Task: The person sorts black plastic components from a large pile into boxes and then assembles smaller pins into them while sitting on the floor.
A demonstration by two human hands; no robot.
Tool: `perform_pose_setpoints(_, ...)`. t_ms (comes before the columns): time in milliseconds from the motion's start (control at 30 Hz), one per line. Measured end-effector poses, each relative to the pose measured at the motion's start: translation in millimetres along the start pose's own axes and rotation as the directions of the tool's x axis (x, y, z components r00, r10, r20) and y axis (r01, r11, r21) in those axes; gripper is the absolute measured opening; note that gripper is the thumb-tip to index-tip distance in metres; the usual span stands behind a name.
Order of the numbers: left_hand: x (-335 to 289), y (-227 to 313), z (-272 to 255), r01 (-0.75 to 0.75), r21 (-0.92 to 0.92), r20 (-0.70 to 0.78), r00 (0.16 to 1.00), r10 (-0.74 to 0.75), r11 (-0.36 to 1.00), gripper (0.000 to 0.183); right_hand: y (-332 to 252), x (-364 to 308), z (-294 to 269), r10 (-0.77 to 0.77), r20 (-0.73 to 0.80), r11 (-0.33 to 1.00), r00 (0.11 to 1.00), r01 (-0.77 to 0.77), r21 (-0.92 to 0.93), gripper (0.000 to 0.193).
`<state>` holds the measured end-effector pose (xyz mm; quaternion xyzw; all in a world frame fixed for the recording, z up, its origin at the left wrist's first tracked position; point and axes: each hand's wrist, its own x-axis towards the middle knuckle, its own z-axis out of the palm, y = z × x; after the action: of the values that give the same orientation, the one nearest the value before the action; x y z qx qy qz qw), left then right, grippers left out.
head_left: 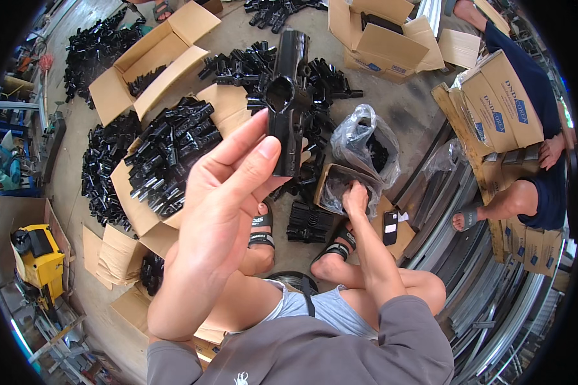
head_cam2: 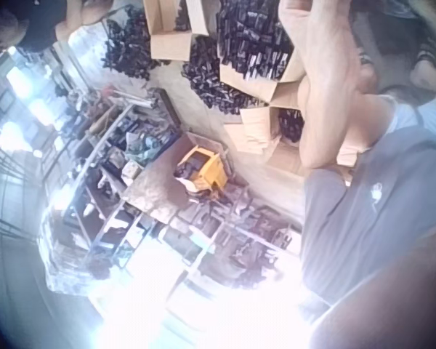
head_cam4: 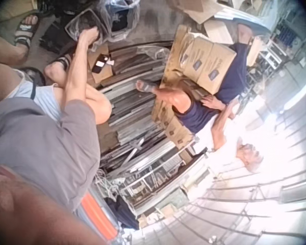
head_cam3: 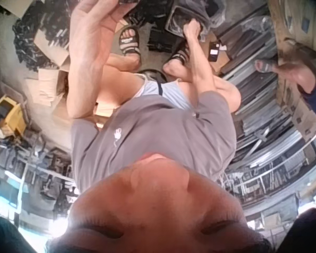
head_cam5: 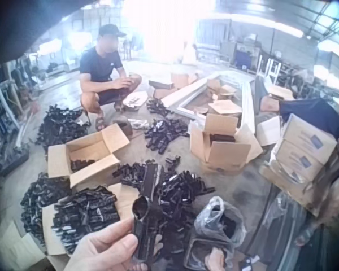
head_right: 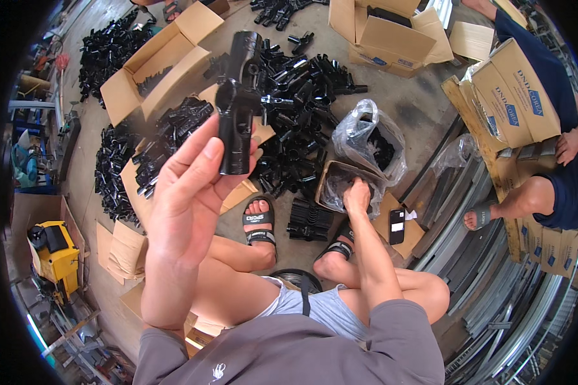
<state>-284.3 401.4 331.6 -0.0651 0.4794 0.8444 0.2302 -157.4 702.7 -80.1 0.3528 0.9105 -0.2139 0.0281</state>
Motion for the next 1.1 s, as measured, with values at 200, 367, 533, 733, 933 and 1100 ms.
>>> perform_pose_setpoints(200,-4,-2,1,-0.048,0.015,0.022,0.999,0.047,0.999,0.045,-82,-19,-73,0.119,0.015,0.781,0.993,-0.103,0.616,0.021)
perform_pose_setpoints(367,-9,-6,4,-0.069,0.007,0.034,0.997,0.068,0.998,0.042,-213,-77,-213,-0.186,-0.013,0.108,0.983,0.033,0.994,0.023)
perform_pose_setpoints(533,-18,-11,7,-0.113,0.053,0.086,0.99,0.109,0.992,0.043,-278,-123,-280,-0.352,-0.366,0.069,0.861,0.414,0.908,0.02)
perform_pose_setpoints(733,-31,-15,11,-0.134,0.01,0.145,0.981,0.131,0.991,0.051,-285,-134,-282,-0.296,-0.432,0.101,0.852,0.478,0.873,0.02)
perform_pose_setpoints(933,-36,-15,9,-0.211,0.03,0.189,0.961,0.202,0.977,0.051,-282,-142,-292,-0.307,-0.394,0.112,0.866,0.444,0.889,0.021)
perform_pose_setpoints(1100,-37,-16,7,-0.25,0.022,0.188,0.952,0.241,0.968,0.05,-283,-147,-297,-0.321,-0.386,0.192,0.865,0.458,0.868,0.021)
